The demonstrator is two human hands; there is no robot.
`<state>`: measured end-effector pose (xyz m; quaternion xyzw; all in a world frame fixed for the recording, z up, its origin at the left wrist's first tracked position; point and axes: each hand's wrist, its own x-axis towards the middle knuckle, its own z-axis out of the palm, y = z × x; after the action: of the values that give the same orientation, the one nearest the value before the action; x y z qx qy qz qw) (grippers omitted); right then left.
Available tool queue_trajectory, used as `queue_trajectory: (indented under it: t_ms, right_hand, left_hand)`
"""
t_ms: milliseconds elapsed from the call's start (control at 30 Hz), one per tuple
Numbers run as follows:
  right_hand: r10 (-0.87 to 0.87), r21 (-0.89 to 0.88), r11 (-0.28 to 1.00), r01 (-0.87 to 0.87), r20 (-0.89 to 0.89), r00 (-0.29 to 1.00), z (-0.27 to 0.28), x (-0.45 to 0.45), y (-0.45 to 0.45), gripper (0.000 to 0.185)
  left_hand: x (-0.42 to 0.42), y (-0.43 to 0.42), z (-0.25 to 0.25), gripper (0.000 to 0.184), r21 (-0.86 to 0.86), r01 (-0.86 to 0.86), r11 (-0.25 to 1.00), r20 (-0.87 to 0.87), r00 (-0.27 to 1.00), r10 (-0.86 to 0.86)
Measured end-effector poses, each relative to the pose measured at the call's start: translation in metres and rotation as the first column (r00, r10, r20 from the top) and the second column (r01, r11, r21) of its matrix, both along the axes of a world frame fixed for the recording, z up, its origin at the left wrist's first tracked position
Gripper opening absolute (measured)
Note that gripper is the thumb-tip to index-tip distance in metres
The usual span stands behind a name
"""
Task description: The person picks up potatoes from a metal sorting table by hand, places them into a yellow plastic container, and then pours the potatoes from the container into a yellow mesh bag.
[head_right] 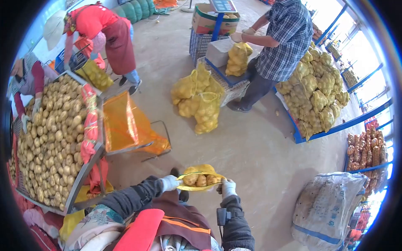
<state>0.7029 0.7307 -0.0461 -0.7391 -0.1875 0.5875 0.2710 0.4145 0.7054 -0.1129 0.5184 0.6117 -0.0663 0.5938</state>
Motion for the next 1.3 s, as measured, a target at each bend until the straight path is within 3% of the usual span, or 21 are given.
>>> queue_trajectory:
  t_ms: [100,133,200,267,400,533,600,667,733,767,833,867,900,933,1000,1033,1100,1133,1200,1267,1300]
  right_hand:
    - [-0.061,0.056,0.997,0.058,0.064,0.996,0.005,0.059,0.062,0.020]
    - [-0.084,0.073,0.994,0.078,0.087,0.993,0.008,0.074,0.084,0.019]
    - [-0.127,0.059,0.991,0.121,0.113,0.985,0.011,0.107,0.125,0.017]
    - [-0.161,0.059,0.986,0.156,0.107,0.981,0.000,0.143,0.168,0.016]
    - [-0.230,-0.030,0.969,0.246,0.256,0.939,-0.017,0.180,0.251,0.019]
    - [-0.099,-0.075,0.989,0.125,0.285,0.953,-0.050,0.201,0.354,0.020]
    - [0.055,-0.143,0.990,-0.014,0.286,0.957,-0.076,0.202,0.419,0.025]
    - [0.145,-0.177,0.980,-0.097,0.287,0.947,-0.109,0.193,0.481,0.031]
    - [0.276,-0.242,0.947,-0.209,0.287,0.917,-0.152,0.177,0.540,0.036]
    - [0.288,-0.242,0.947,-0.212,0.347,0.893,-0.177,0.165,0.567,0.032]
    - [0.449,-0.309,0.885,-0.348,0.372,0.812,-0.234,0.152,0.606,0.029]
    - [0.571,-0.356,0.818,-0.452,0.410,0.711,-0.265,0.145,0.630,0.027]
    - [0.651,-0.320,0.758,-0.568,0.428,0.627,-0.292,0.141,0.652,0.021]
    - [0.719,-0.289,0.680,-0.674,0.442,0.536,-0.316,0.130,0.665,0.016]
    - [0.516,-0.025,0.847,-0.531,0.279,0.810,-0.305,0.073,0.689,0.016]
    - [0.544,-0.036,0.830,-0.556,0.265,0.796,-0.319,0.060,0.700,0.016]
    - [0.546,-0.118,0.837,-0.534,0.249,0.800,-0.341,0.052,0.727,0.020]
    - [0.570,-0.127,0.821,-0.556,0.244,0.785,-0.342,0.053,0.729,0.020]
    - [0.536,-0.131,0.844,-0.521,0.251,0.806,-0.333,0.053,0.729,0.019]
    - [0.615,-0.067,0.784,-0.617,0.222,0.757,-0.342,0.074,0.712,0.021]
    - [0.622,-0.039,0.778,-0.628,0.200,0.757,-0.322,0.074,0.690,0.020]
  left_hand:
    - [0.069,0.073,-0.010,0.042,0.065,0.104,0.992,0.005,0.995,-0.104]
    - [0.083,0.104,0.026,0.047,0.053,0.150,0.987,0.040,0.987,-0.152]
    - [0.120,0.149,0.001,0.053,0.121,0.301,0.946,0.129,0.940,-0.316]
    - [0.151,0.195,0.007,0.053,0.152,0.344,0.926,0.200,0.907,-0.370]
    - [0.207,0.267,-0.015,0.049,0.053,0.371,0.927,0.142,0.916,-0.375]
    - [0.224,0.353,-0.035,0.057,-0.049,0.273,0.961,0.120,0.956,-0.266]
    - [0.216,0.394,-0.041,0.056,0.025,0.049,0.998,0.213,0.976,-0.053]
    - [0.228,0.414,-0.125,0.053,0.056,0.209,0.976,0.096,0.972,-0.213]
    - [0.227,0.446,-0.180,0.047,-0.096,-0.069,0.993,0.018,0.997,0.071]
    - [0.219,0.474,-0.197,0.047,-0.100,-0.107,0.989,0.002,0.994,0.108]
    - [0.205,0.502,-0.225,0.044,0.176,0.020,0.984,-0.113,0.994,0.000]
    - [0.219,0.497,-0.290,0.042,0.346,-0.394,0.852,-0.022,0.904,0.427]
    - [0.208,0.518,-0.292,0.041,0.339,-0.408,0.848,-0.009,0.900,0.436]
    - [0.187,0.537,-0.305,0.043,0.200,-0.350,0.915,0.051,0.937,0.347]
    - [0.155,0.573,-0.285,0.039,0.250,-0.282,0.926,-0.078,0.948,0.309]
    - [0.149,0.564,-0.295,0.039,0.236,-0.307,0.922,-0.090,0.938,0.335]
    - [0.139,0.549,-0.309,0.031,0.099,-0.759,0.644,0.154,0.651,0.743]
    - [0.137,0.538,-0.300,0.031,0.092,-0.776,0.625,0.147,0.631,0.762]
    - [0.115,0.511,-0.263,0.028,-0.230,-0.967,0.113,0.260,0.052,0.964]
    - [0.079,0.473,-0.218,0.038,0.226,-0.898,0.377,0.027,0.393,0.919]
    - [0.056,0.432,-0.235,0.043,0.297,-0.913,0.279,0.059,0.309,0.949]
